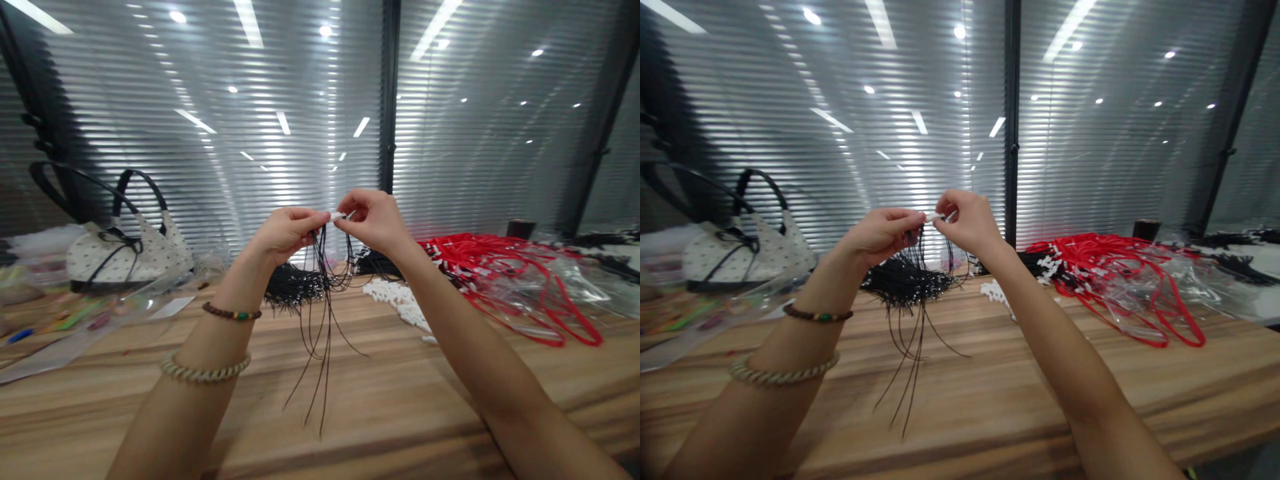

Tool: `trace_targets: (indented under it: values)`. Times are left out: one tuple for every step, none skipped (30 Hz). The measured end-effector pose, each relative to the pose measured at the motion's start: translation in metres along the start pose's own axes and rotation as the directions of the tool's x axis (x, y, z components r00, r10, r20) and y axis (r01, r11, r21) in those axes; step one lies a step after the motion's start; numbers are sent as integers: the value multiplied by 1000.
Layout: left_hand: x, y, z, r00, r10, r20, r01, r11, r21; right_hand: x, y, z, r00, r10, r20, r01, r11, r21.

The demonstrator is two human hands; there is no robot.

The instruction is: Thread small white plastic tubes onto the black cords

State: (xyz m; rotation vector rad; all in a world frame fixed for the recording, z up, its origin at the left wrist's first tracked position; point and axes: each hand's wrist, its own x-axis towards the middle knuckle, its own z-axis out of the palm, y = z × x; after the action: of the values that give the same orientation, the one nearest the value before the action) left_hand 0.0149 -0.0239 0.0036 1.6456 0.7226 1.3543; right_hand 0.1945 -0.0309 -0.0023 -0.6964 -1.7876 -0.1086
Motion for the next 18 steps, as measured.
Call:
trace_targets:
  values:
    - [0,0,0,1000,4,10,-4,1000,5,0,-1,0,1000,3,4,-3,1000,-1]
    - [-1,1,0,1000,8,15,-8,1000,11,0,-1,0,1000,4,6,-4,1000,0]
    - [-1,1,-1,1000,10,17,-11,1000,22,0,-1,1,1000,2,7,-2,1000,3]
    - [-2,1,-1,1000,9,20,-10,999,37,0,-1,1,1000,-4,8,4,1000,7]
    - [-2,1,-1,1000,5,27,-6,999,52,0,-1,2,1000,-13,7,12,1000,10]
    - [-2,1,-2,999,-2,34,-1,998,66,-1,-1,3,1000,-22,6,22,1000,9]
    - [-2,0,-2,999,-8,43,5,997,76,-1,-1,3,1000,-30,2,30,1000,4]
    - [-2,0,-3,999,-13,49,9,997,82,-1,-1,4,999,-36,-2,36,999,-5]
    - [-2,0,-3,999,-15,50,11,996,87,-1,-1,4,999,-41,-6,41,999,-14]
    - [-2,0,-4,999,-14,48,10,996,89,-1,-1,5,999,-45,-7,44,999,-17]
    - [-2,0,-4,999,-11,43,7,996,91,-1,-1,5,999,-44,-2,44,999,-5]
    - [-2,0,-5,999,-8,40,4,996,93,-1,0,5,999,-38,14,37,999,26]
    - [-1,0,-6,999,-2,38,-1,995,95,-1,1,5,999,-26,42,23,997,74]
    - [-2,1,-7,999,5,39,-9,995,98,0,3,4,997,-10,76,0,991,132]
    - [-2,1,-7,999,11,43,-16,994,104,0,4,4,994,9,109,-29,982,188]
    - [-2,1,-8,999,17,48,-22,994,109,0,5,3,990,27,135,-59,970,235]
    - [-2,1,-9,998,20,53,-26,993,112,1,6,2,988,43,149,-82,960,268]
    - [-2,0,-9,998,20,60,-27,993,112,1,7,2,987,55,150,-97,953,286]
